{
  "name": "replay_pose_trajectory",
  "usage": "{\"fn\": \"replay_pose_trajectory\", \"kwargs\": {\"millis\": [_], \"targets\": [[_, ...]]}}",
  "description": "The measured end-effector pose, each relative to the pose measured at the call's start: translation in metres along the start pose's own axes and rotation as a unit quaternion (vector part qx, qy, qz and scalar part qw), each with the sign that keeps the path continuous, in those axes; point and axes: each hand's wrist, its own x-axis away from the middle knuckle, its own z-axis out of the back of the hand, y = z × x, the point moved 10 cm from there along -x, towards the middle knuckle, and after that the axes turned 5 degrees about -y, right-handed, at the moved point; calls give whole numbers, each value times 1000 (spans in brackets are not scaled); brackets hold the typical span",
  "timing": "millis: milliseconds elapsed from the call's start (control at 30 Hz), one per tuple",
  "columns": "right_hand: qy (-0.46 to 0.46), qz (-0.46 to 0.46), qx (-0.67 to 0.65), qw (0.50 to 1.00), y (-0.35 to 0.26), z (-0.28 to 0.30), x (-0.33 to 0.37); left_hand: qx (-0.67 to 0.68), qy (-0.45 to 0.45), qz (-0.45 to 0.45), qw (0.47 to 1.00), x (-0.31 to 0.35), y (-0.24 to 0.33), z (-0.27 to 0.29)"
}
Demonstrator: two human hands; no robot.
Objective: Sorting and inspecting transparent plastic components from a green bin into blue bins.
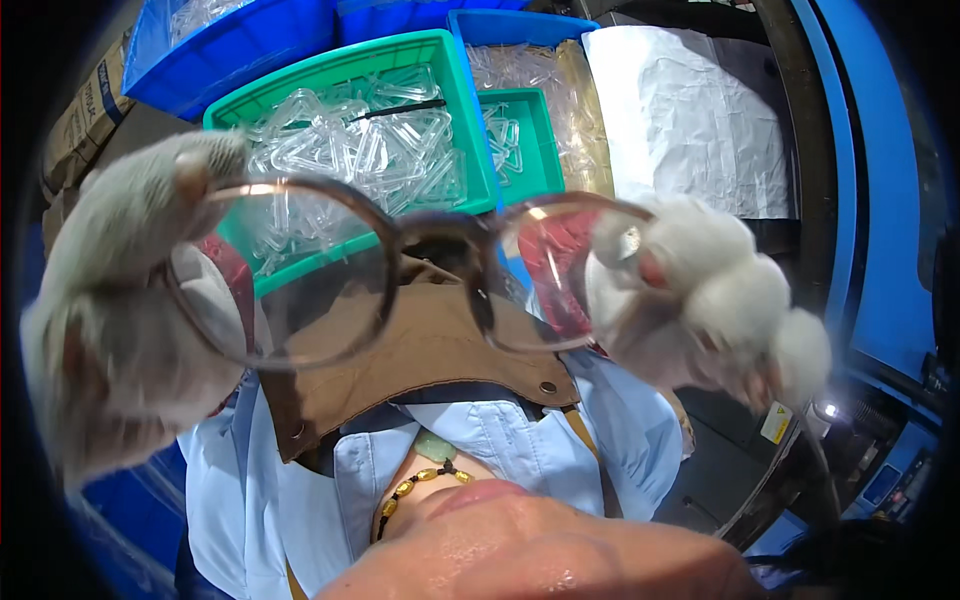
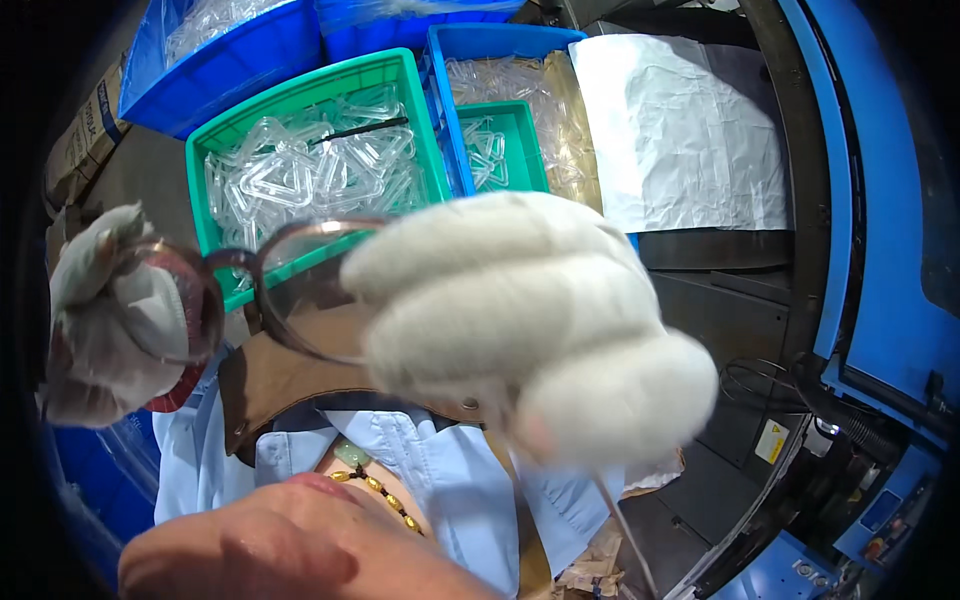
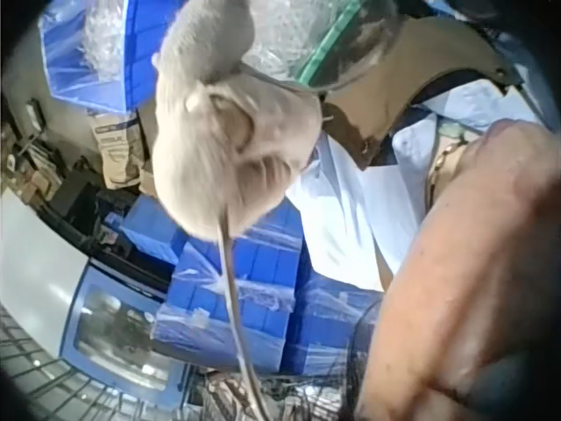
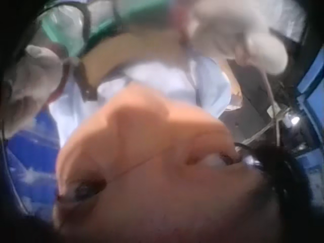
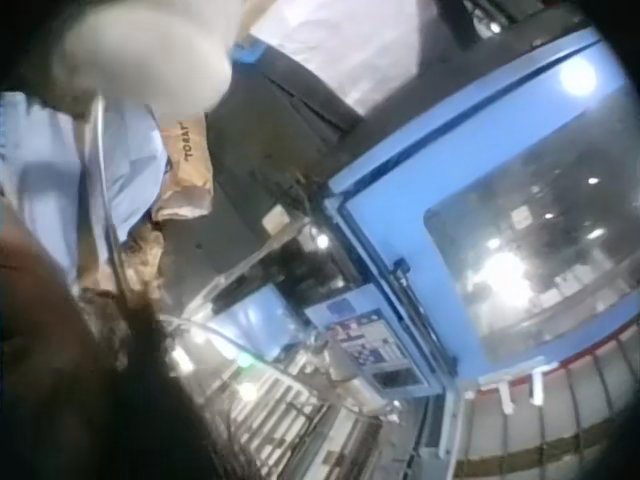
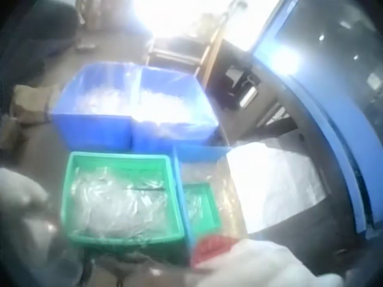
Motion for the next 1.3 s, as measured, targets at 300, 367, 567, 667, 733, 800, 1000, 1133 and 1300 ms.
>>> {"fn": "replay_pose_trajectory", "kwargs": {"millis": [300, 367, 567, 667, 733, 800, 1000, 1133, 1300], "targets": [[34, -18, 91, 995, 5, -1, -16, 140, 192, -53, 970, 10, -4, 10], [36, -24, 90, 995, 9, 1, -18, 125, 223, -69, 964, 11, -11, 11], [61, -51, 137, 987, 31, 10, -15, 75, 285, -88, 951, 20, -35, 18], [77, -84, 205, 972, 60, 19, -4, 22, 334, -73, 940, 34, -44, 30], [76, -130, 278, 949, 100, 24, 18, -36, 361, -48, 930, 43, -63, 30], [-5, -196, 415, 888, 158, 26, 56, -160, 357, -32, 920, 49, -116, 20], [-240, -289, 516, 770, 277, -4, 146, -300, 76, 168, 936, -9, -231, -53], [-164, -343, 422, 823, 278, 13, 146, -274, 33, 174, 945, 0, -251, -66], [-199, -285, 432, 832, 247, 4, 125, 84, 235, 265, 932, 38, -248, -43]]}}
